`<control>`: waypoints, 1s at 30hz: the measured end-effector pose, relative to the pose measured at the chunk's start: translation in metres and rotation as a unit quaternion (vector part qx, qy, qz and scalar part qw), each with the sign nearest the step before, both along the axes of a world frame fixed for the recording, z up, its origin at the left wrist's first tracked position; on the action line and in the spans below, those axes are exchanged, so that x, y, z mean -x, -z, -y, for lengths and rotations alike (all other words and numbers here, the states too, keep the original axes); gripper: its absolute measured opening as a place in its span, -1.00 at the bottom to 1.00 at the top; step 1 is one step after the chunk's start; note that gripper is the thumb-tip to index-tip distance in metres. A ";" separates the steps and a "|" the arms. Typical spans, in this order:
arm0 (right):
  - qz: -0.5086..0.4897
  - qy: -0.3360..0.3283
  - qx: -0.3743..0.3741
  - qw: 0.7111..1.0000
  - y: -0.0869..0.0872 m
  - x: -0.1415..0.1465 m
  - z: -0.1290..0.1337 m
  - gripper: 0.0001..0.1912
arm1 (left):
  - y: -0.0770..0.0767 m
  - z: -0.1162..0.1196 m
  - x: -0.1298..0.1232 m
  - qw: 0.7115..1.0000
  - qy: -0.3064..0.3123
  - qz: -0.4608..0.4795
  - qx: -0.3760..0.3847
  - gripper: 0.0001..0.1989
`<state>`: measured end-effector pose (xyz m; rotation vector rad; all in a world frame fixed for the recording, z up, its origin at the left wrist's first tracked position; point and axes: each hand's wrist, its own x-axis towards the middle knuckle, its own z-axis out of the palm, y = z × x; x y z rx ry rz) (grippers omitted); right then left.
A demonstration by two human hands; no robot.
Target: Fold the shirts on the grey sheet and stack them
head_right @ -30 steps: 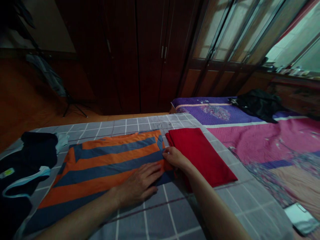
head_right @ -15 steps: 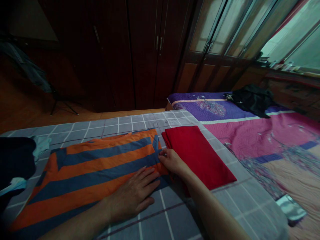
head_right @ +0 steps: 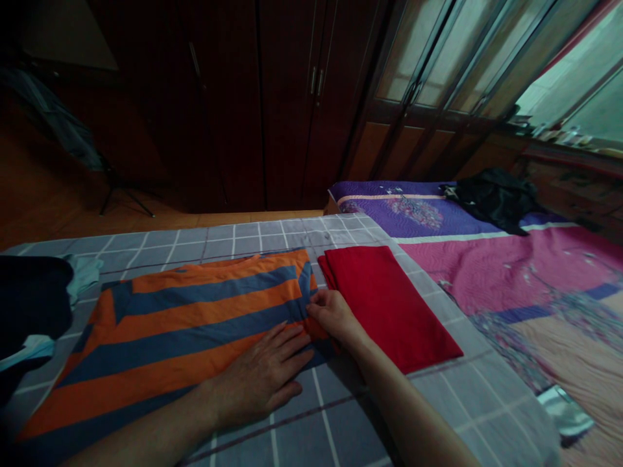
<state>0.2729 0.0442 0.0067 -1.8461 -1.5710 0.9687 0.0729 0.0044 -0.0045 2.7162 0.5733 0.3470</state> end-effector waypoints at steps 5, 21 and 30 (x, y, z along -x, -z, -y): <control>0.106 0.041 -0.049 0.992 -0.008 -0.003 0.002 -0.91 | 0.001 0.000 0.000 1.000 0.003 -0.002 0.009 -0.54; 0.335 -0.006 0.020 0.942 -0.016 0.002 0.003 -0.84 | 0.002 0.000 0.000 1.000 0.003 0.012 -0.002 -0.54; 0.395 0.013 -0.031 0.918 -0.020 0.009 0.009 -0.68 | 0.009 0.001 0.000 1.000 -0.002 0.025 -0.017 -0.54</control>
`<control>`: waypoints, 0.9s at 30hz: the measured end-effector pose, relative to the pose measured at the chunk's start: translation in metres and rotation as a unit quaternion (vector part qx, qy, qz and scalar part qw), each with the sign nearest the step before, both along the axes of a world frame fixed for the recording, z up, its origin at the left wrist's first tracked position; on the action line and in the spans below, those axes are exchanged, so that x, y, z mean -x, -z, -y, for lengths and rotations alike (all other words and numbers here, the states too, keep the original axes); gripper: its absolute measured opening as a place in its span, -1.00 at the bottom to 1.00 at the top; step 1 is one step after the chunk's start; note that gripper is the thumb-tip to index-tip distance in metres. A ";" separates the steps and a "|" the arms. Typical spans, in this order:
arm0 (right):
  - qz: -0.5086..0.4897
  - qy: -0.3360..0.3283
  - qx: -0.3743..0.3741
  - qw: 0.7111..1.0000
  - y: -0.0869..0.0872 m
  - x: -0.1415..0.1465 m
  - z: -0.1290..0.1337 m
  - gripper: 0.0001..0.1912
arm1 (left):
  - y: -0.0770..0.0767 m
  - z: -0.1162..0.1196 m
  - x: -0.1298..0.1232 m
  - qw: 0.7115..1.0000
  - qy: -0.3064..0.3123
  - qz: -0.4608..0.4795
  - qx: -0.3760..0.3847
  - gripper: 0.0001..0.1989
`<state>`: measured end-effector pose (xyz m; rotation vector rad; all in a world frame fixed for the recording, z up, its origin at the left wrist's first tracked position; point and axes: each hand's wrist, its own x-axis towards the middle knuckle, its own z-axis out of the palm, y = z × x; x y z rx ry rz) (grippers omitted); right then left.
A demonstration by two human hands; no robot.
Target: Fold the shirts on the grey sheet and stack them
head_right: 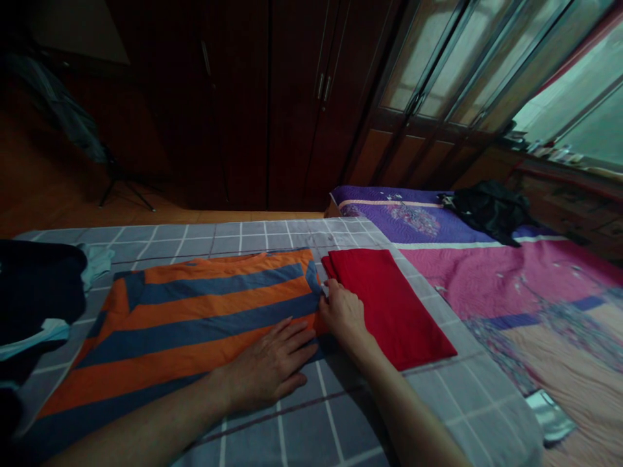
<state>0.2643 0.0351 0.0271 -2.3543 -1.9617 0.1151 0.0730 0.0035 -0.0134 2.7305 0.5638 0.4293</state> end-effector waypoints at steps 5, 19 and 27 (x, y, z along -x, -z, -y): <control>0.027 -0.044 -0.017 0.999 0.000 0.007 0.002 -0.73 | -0.003 0.000 0.001 1.000 -0.001 0.009 0.005 -0.56; -0.101 0.015 -0.018 0.995 0.011 -0.003 -0.027 -0.84 | -0.003 -0.001 0.004 1.000 0.003 0.020 0.014 -0.57; -0.084 0.025 0.007 0.996 0.018 0.006 -0.039 -0.70 | -0.002 -0.003 0.004 0.999 0.010 0.027 0.014 -0.58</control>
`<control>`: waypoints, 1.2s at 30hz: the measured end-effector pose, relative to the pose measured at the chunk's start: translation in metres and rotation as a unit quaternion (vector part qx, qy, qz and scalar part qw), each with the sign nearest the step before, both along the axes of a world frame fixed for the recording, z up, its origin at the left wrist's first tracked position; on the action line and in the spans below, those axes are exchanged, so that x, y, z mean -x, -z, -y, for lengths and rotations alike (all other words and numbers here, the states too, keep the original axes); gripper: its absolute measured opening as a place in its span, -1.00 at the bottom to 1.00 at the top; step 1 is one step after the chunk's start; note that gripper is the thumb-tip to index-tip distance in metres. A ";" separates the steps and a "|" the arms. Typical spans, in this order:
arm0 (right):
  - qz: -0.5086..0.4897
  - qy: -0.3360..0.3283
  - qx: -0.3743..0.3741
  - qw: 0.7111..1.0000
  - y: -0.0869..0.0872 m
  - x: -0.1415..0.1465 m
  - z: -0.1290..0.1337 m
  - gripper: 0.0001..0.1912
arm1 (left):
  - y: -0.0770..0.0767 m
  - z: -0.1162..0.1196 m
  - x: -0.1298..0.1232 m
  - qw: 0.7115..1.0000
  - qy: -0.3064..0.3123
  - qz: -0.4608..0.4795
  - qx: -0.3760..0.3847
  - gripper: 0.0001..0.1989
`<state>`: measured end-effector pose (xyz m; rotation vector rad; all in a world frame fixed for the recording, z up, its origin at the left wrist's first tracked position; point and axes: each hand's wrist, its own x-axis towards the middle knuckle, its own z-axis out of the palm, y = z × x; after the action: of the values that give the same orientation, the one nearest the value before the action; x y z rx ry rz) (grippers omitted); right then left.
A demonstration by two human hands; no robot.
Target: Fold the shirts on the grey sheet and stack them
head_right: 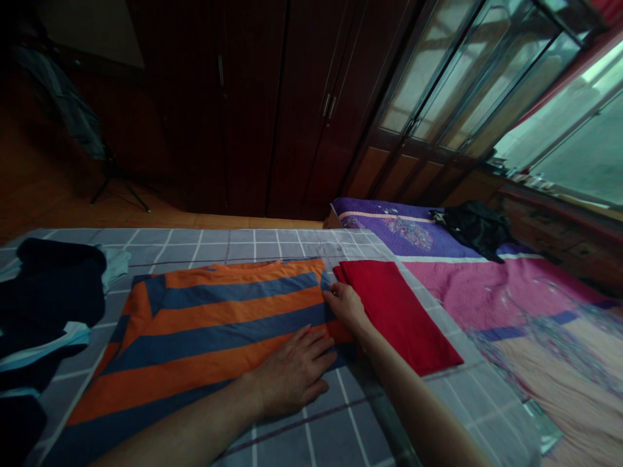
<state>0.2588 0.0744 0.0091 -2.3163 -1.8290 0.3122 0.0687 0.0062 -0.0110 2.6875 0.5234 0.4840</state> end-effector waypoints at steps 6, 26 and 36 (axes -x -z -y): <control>0.064 0.028 0.011 0.998 -0.008 0.012 -0.009 -0.62 | 0.000 0.000 -0.001 1.000 -0.003 -0.004 -0.001 -0.60; 0.149 -0.088 -0.120 0.978 -0.022 0.025 -0.018 -0.49 | 0.001 0.000 0.000 1.000 0.000 0.005 0.002 -0.58; 0.179 -0.237 -0.103 0.949 0.036 0.022 -0.021 -0.27 | -0.004 -0.003 0.002 0.998 -0.011 0.011 -0.058 -0.61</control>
<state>0.2369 0.0953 -0.0273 -1.8594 -2.4503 -0.2543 0.0669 0.0090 -0.0071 2.7863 0.5339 0.5663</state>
